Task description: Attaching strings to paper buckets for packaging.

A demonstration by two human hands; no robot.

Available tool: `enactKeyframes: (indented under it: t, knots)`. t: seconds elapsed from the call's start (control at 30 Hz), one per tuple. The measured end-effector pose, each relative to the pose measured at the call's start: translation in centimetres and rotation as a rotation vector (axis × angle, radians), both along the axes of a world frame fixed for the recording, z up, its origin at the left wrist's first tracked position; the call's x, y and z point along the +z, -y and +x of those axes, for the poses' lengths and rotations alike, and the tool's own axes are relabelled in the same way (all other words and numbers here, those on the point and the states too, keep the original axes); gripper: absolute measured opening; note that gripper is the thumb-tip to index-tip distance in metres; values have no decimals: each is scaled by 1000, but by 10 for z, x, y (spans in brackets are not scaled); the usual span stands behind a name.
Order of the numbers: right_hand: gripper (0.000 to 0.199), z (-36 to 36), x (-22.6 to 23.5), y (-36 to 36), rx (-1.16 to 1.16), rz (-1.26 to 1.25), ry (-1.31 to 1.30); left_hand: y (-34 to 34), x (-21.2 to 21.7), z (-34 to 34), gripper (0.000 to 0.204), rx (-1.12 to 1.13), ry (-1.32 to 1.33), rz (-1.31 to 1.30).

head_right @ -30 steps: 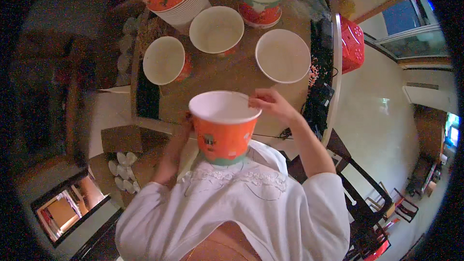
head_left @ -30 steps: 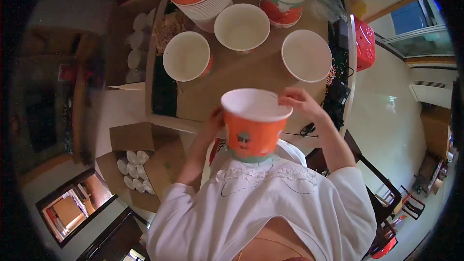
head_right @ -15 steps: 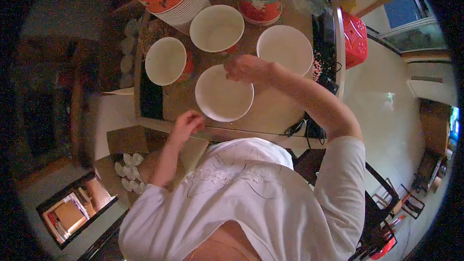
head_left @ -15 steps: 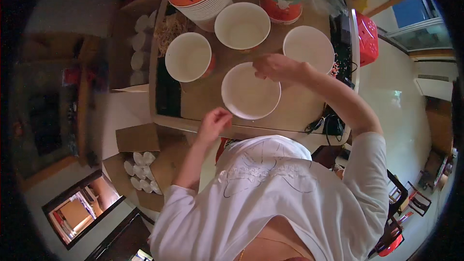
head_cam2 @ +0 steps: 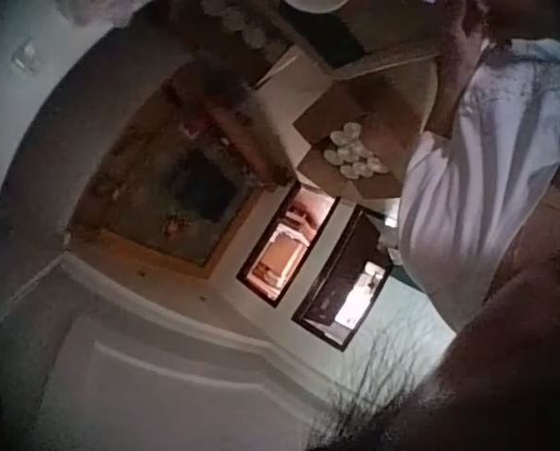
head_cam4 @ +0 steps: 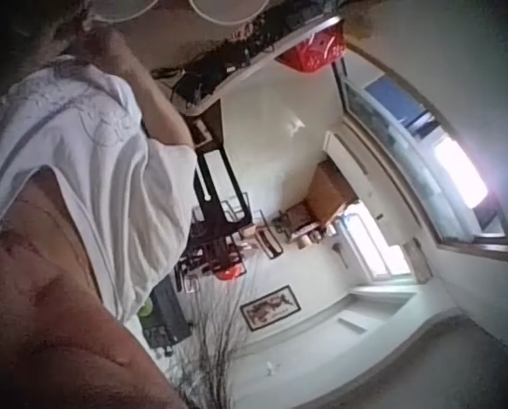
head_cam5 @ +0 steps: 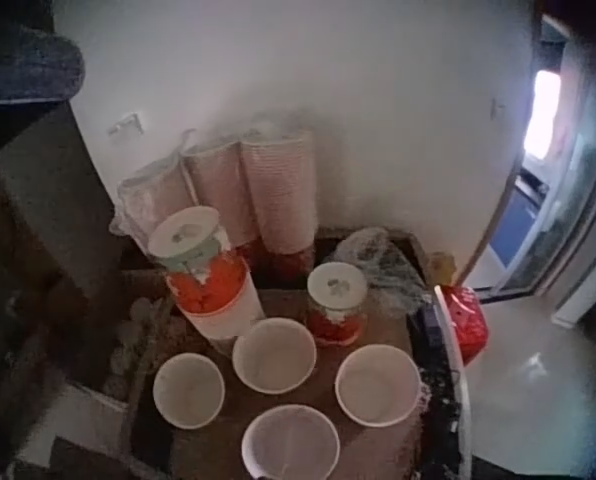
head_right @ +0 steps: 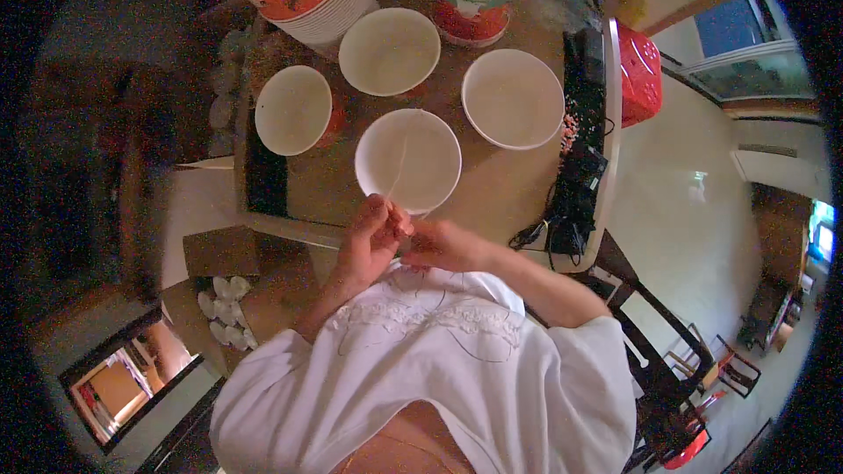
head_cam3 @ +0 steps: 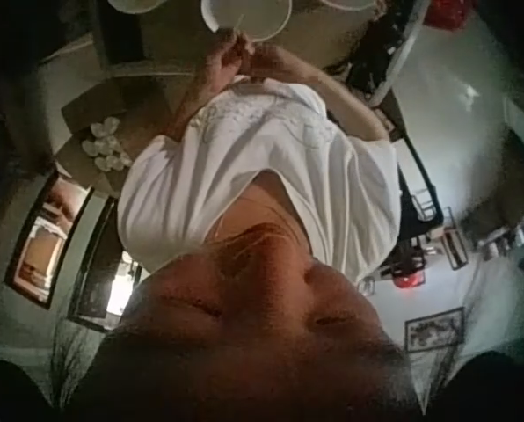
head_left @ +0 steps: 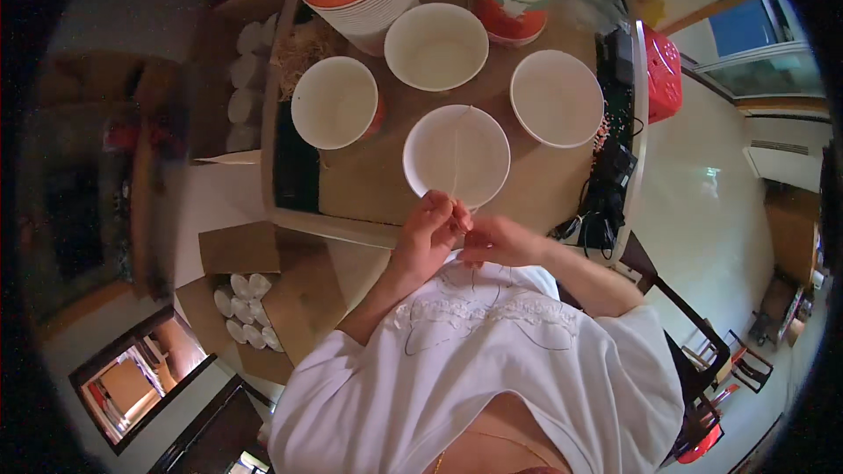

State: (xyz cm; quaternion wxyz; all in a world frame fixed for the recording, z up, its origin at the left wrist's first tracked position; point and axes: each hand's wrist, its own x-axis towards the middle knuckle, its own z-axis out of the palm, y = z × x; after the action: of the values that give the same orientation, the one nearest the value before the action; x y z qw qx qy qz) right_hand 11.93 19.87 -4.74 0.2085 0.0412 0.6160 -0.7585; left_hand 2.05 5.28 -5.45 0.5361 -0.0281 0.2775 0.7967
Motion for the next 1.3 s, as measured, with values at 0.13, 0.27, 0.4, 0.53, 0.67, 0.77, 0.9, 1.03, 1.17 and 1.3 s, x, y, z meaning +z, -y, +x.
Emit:
enactKeyframes:
  t: [0.13, 0.27, 0.4, 0.53, 0.67, 0.77, 0.9, 1.03, 1.17, 1.3]
  knots:
    - [20, 29, -20, 13, -234, -96, 244, 4, -7, -6, 10, 85, 71, -68]
    - [27, 58, -42, 10, -640, -94, 186, 22, -9, -9, 8, 109, -131, -270]
    - [25, 31, -6, 6, -1048, -300, 60, 36, -25, 2, 7, 19, -198, -395]
    - [12, 22, 23, 0, -1048, -525, -151, 26, -11, 4, 13, -165, -904, -611]
    - [14, 35, 54, -18, -841, -467, -168, 35, -28, -38, 20, -170, -1922, -666]
    - [16, 44, 54, -26, -708, -230, -70, 29, -34, -58, 22, -299, -2261, -589]
    - [15, 49, 6, -24, -558, 18, 107, 19, -39, -63, 15, -404, -2323, -480]
    - [21, 53, -75, -6, -652, 71, 151, -7, -46, -38, 11, -472, -2153, -507]
    - [19, 41, -101, 6, -837, -17, 67, -41, -52, -7, 11, -381, -1967, -582]
    - [14, 34, -110, -2, -976, 198, 63, -50, -50, 2, 15, -403, -1914, -587]
